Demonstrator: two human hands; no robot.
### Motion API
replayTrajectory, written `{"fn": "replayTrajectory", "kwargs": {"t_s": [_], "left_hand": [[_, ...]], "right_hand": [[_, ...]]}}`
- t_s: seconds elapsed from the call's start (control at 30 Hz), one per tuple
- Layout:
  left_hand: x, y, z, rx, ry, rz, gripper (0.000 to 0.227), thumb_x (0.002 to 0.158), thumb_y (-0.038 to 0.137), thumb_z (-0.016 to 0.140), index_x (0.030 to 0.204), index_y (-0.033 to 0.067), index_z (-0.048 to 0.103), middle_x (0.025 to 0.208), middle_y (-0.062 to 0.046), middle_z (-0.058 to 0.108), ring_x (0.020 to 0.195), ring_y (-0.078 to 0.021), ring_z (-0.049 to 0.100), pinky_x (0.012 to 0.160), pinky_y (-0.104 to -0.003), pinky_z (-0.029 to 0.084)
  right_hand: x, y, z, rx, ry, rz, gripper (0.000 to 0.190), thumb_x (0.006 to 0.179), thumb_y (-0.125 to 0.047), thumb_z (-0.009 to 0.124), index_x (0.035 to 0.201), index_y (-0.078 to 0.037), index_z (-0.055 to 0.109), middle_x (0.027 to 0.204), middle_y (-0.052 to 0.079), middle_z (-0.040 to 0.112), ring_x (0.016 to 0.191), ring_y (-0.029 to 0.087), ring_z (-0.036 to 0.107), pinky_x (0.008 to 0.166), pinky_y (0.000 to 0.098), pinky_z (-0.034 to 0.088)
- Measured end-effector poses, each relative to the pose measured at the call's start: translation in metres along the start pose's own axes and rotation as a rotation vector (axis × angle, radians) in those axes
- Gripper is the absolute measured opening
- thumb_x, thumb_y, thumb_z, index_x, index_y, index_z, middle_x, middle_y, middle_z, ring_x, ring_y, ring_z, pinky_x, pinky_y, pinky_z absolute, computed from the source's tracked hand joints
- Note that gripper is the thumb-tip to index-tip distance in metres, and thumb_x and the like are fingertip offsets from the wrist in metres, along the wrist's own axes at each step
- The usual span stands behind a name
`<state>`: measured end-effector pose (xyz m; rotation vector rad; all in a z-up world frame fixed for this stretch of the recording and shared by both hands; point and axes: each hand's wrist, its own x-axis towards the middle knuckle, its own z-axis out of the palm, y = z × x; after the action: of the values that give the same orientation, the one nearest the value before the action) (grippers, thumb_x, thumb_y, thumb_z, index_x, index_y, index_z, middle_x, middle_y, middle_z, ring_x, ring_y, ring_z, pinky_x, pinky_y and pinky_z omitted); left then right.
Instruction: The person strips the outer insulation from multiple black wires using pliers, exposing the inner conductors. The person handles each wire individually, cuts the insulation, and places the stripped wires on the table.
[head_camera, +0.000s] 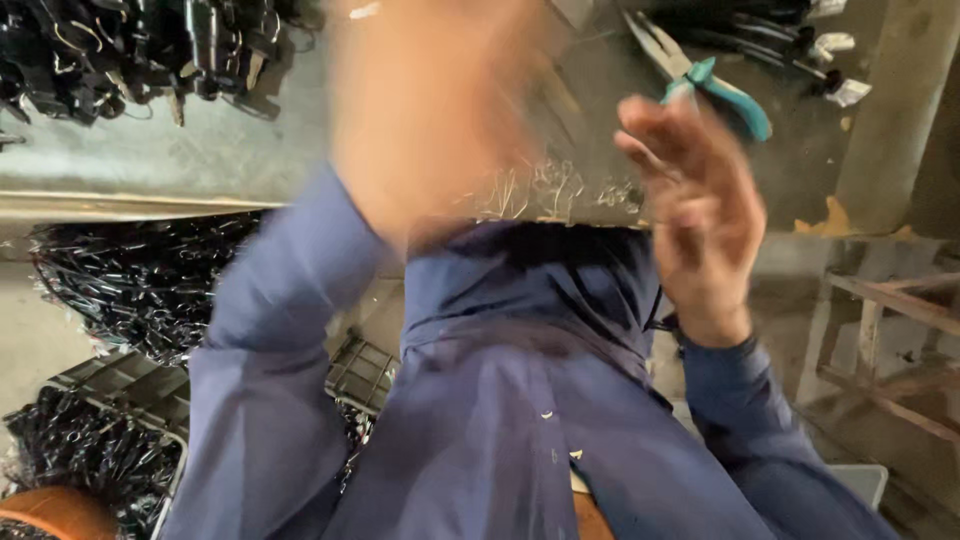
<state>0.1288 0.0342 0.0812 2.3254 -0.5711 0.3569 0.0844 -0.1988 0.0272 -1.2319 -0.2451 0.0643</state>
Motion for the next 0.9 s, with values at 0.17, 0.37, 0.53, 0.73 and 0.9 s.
{"fn": "replayTrajectory", "kwargs": {"t_s": [0.17, 0.37, 0.53, 0.73, 0.9], "left_hand": [[-0.08, 0.034, 0.094, -0.905, -0.247, -0.093, 0.029, 0.094, 0.004, 0.07, 0.122, 0.0058, 0.061, 0.108, -0.011, 0.06, 0.099, -0.0247, 0.062, 0.089, -0.032, 0.051], [-0.136, 0.037, 0.158, -1.174, -0.333, -0.48, 0.023, 0.102, 0.006, 0.059, 0.126, 0.0052, 0.061, 0.115, -0.007, 0.069, 0.109, -0.0207, 0.068, 0.1, -0.034, 0.054], [-0.114, 0.042, 0.133, -0.835, -0.25, -0.121, 0.027, 0.1, 0.006, 0.068, 0.125, 0.0033, 0.058, 0.132, -0.013, 0.061, 0.128, -0.0312, 0.06, 0.111, -0.036, 0.05], [-0.121, 0.064, 0.119, -0.591, -0.076, -0.047, 0.036, 0.084, 0.002, 0.069, 0.118, 0.0046, 0.058, 0.134, -0.013, 0.057, 0.131, -0.0369, 0.055, 0.112, -0.043, 0.046], [-0.129, 0.06, 0.133, -0.552, -0.291, -0.373, 0.041, 0.084, 0.003, 0.068, 0.124, 0.008, 0.063, 0.112, -0.012, 0.067, 0.106, -0.0349, 0.067, 0.086, -0.04, 0.051]], "right_hand": [[0.031, -0.043, -0.026, 0.336, 0.03, 0.05, 0.053, 0.103, -0.049, 0.061, 0.135, -0.007, 0.057, 0.131, 0.005, 0.06, 0.123, 0.019, 0.062, 0.108, 0.0382, 0.054], [-0.002, -0.024, -0.066, 0.268, 0.221, -0.047, 0.049, 0.103, -0.046, 0.061, 0.133, -0.008, 0.058, 0.126, 0.005, 0.06, 0.118, 0.019, 0.062, 0.106, 0.038, 0.054], [-0.014, -0.02, -0.05, 0.239, 0.206, -0.054, 0.045, 0.103, -0.044, 0.062, 0.131, -0.009, 0.059, 0.121, 0.005, 0.061, 0.114, 0.018, 0.061, 0.104, 0.0377, 0.054], [-0.013, -0.027, -0.07, 0.193, 0.174, -0.042, 0.041, 0.103, -0.042, 0.062, 0.128, -0.009, 0.059, 0.115, 0.005, 0.061, 0.11, 0.018, 0.061, 0.101, 0.0375, 0.054], [0.015, -0.028, -0.073, 0.199, 0.227, -0.083, 0.038, 0.103, -0.04, 0.063, 0.126, -0.01, 0.06, 0.11, 0.005, 0.061, 0.106, 0.017, 0.061, 0.099, 0.0372, 0.054]]}}
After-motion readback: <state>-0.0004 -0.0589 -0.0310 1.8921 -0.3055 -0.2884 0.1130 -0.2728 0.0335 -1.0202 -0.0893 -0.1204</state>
